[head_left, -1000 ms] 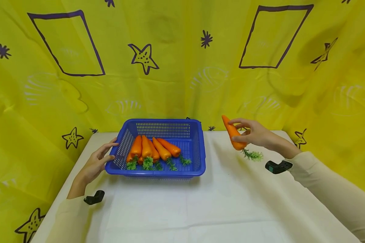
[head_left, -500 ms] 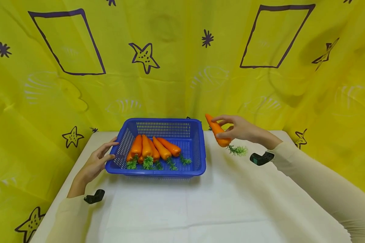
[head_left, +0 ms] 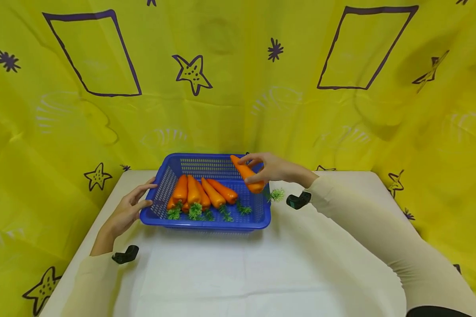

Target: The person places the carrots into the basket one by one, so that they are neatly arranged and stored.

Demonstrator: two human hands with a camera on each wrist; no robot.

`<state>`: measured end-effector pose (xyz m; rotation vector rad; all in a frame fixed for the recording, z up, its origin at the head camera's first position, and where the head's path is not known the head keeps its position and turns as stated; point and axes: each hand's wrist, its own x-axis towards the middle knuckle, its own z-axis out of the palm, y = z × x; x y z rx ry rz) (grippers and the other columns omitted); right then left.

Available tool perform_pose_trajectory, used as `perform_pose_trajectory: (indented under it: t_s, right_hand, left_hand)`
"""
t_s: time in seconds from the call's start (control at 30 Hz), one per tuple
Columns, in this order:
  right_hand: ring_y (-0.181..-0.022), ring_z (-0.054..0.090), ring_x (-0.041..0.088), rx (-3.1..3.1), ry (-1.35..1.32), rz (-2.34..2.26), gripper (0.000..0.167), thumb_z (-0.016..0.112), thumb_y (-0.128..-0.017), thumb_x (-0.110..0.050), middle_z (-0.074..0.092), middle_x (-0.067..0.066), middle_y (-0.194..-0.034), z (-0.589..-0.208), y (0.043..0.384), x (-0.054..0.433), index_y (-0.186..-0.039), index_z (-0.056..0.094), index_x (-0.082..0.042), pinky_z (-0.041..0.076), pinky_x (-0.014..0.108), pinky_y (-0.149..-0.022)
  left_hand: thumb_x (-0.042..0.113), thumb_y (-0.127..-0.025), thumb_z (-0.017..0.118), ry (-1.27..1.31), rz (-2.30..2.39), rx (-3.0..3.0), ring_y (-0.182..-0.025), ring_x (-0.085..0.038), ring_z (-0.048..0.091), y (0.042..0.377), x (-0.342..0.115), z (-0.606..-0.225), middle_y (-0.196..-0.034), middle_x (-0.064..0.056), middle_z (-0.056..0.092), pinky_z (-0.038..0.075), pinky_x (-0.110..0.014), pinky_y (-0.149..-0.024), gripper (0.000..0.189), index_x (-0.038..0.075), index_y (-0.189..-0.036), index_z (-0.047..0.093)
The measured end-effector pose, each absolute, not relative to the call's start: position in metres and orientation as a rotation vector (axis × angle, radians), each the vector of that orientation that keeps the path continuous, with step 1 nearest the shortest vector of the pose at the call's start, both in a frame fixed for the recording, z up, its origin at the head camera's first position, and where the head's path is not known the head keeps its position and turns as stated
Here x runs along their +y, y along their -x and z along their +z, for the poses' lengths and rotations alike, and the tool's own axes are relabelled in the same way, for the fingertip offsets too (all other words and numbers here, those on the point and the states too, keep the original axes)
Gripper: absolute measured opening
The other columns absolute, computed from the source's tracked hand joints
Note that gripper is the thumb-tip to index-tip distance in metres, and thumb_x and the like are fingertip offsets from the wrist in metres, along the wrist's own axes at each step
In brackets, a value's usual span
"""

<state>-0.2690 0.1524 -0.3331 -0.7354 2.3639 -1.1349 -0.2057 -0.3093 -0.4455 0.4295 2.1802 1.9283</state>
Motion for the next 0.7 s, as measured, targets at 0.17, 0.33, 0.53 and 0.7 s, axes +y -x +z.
perform_pose_trajectory:
  t_s: [0.17, 0.33, 0.53, 0.7]
  right_hand:
    - [-0.136, 0.046, 0.028, 2.328, 0.779, -1.110, 0.061, 0.081, -0.090, -0.025, 0.050, 0.008, -0.151, -0.343, 0.278, 0.124, -0.147, 0.058, -0.022, 0.061, 0.036, -0.083]
    - [-0.138, 0.046, 0.028, 2.279, 0.792, -1.103, 0.062, 0.081, -0.090, -0.026, 0.048, 0.007, -0.154, -0.354, 0.287, 0.099, -0.147, 0.057, -0.023, 0.061, 0.036, -0.081]
    - [-0.131, 0.052, 0.030, 2.202, 0.756, -1.115, 0.061, 0.079, -0.092, -0.025, 0.047, 0.011, -0.152, -0.367, 0.298, 0.073, -0.148, 0.056, -0.022, 0.062, 0.038, -0.079]
    - [-0.122, 0.057, 0.028, 2.185, 0.746, -1.112, 0.059, 0.079, -0.092, -0.023, 0.050, 0.014, -0.148, -0.379, 0.305, 0.056, -0.147, 0.058, -0.021, 0.062, 0.038, -0.078]
  left_hand:
    - [0.011, -0.107, 0.053, -0.446, 1.922, 2.182, -0.152, -0.047, 0.012, 0.206, -0.309, -0.446, -0.174, -0.004, 0.007, 0.060, -0.033, -0.090, 0.048, 0.007, -0.154, 0.041]
    - [0.011, -0.107, 0.053, -0.450, 1.910, 2.195, -0.152, -0.050, 0.010, 0.206, -0.309, -0.445, -0.174, -0.004, 0.007, 0.060, -0.033, -0.089, 0.049, 0.008, -0.154, 0.041]
    - [0.010, -0.107, 0.053, -0.448, 1.909, 2.205, -0.152, -0.050, 0.012, 0.206, -0.310, -0.446, -0.174, -0.004, 0.007, 0.059, -0.032, -0.091, 0.049, 0.008, -0.155, 0.040]
    - [0.009, -0.108, 0.052, -0.451, 1.921, 2.189, -0.152, -0.051, 0.011, 0.208, -0.311, -0.447, -0.174, -0.005, 0.006, 0.059, -0.033, -0.091, 0.049, 0.007, -0.155, 0.039]
